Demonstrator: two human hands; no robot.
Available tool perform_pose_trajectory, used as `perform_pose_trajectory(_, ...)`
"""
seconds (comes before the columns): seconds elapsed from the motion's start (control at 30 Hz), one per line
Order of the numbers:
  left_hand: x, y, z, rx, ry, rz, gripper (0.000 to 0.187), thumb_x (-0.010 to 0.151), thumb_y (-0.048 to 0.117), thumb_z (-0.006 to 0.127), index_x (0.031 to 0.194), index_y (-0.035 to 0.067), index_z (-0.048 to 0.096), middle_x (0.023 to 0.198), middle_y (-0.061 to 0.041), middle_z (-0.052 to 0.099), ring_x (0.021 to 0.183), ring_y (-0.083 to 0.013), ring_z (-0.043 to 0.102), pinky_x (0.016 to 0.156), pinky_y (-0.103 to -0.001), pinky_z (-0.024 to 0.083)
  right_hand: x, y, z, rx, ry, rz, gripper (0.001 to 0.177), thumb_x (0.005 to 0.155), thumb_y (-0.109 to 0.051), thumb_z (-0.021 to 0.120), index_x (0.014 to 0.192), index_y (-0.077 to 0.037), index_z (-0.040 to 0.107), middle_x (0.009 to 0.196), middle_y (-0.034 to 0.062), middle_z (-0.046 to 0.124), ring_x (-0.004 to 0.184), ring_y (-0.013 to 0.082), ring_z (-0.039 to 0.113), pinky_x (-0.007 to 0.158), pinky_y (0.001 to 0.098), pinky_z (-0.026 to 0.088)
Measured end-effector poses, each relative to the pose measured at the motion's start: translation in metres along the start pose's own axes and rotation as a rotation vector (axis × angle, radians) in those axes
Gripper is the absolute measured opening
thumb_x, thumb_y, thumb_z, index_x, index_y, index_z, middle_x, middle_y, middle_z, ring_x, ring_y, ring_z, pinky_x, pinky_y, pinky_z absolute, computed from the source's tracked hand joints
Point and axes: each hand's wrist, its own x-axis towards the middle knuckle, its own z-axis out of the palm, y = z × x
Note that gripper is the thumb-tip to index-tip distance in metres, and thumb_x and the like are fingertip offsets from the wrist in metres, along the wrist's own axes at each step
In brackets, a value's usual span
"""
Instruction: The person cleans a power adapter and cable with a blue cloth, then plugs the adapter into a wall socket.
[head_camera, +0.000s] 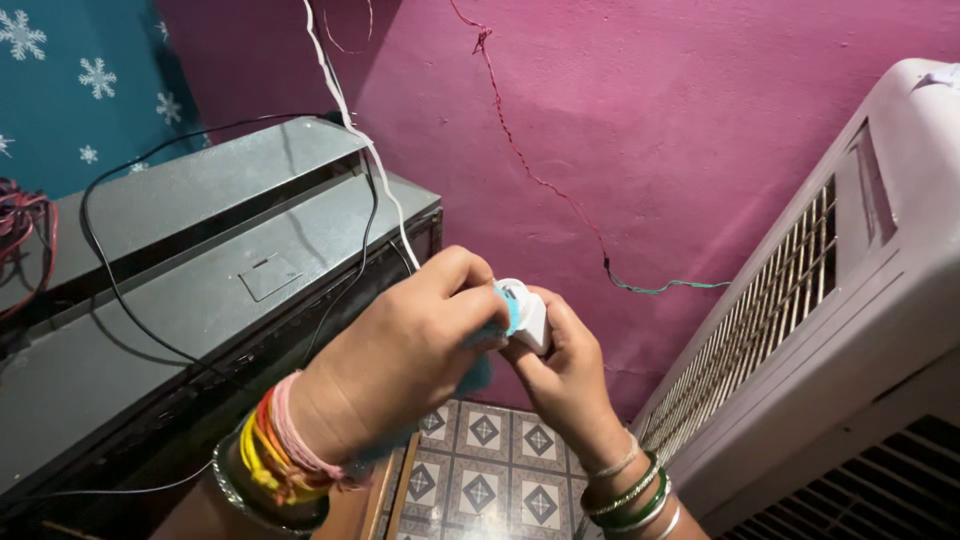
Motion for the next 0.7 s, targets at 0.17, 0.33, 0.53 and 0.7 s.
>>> perform_pose_trajectory(0.17, 0.006, -0.008, 0.002, 0.084, 0.066, -0.289, 0.036, 0.089, 0.008, 0.078, 0.113, 0.002, 0.051, 0.096, -0.015, 0.064, 0.084, -0.0345, 0.07, 0.07, -0.041, 0.056, -0.001, -0.006, 0.001, -0.12, 0.022, -0.026, 0.043, 0.085, -0.006, 0.079, 0.125, -0.004, 0.064, 0.111, 0.0074, 0.073, 0.1, 0.0148, 0.071, 0.086, 0.029, 0.058)
perform_pose_trajectory(0.33, -0.007, 0.01, 0.002, 0.023, 0.11, -0.163, 0.03, 0.082, 0.001, 0.074, 0.108, 0.001, 0.06, 0.1, -0.016, 0.063, 0.09, -0.0335, 0.069, 0.077, -0.04, 0.056, 0.005, -0.011, 0.0, -0.415, 0.074, -0.135, 0.046, 0.078, -0.006, 0.082, 0.122, -0.007, 0.067, 0.107, 0.0103, 0.077, 0.098, 0.0236, 0.073, 0.086, 0.0341, 0.056)
perform_pose_trajectory(0.53, -0.013, 0.016, 0.039, 0.2, 0.282, -0.123, 0.038, 0.079, -0.003, 0.07, 0.116, -0.001, 0.069, 0.108, -0.02, 0.062, 0.097, -0.0361, 0.065, 0.084, -0.042, 0.055, 0.005, -0.014, 0.006, -0.453, 0.157, -0.108, 0.055, 0.068, 0.003, 0.074, 0.121, -0.012, 0.071, 0.106, 0.0099, 0.078, 0.092, 0.0243, 0.075, 0.085, 0.0334, 0.059)
perform_pose_trajectory(0.7, -0.014, 0.011, 0.056, 0.346, 0.292, -0.057, 0.04, 0.08, -0.003, 0.063, 0.12, -0.007, 0.063, 0.115, -0.022, 0.065, 0.108, -0.0387, 0.064, 0.095, -0.043, 0.053, 0.0, -0.022, 0.015, -0.584, 0.173, -0.25, 0.046, 0.077, -0.002, 0.08, 0.122, -0.01, 0.068, 0.113, 0.0129, 0.075, 0.101, 0.0293, 0.073, 0.086, 0.0352, 0.058)
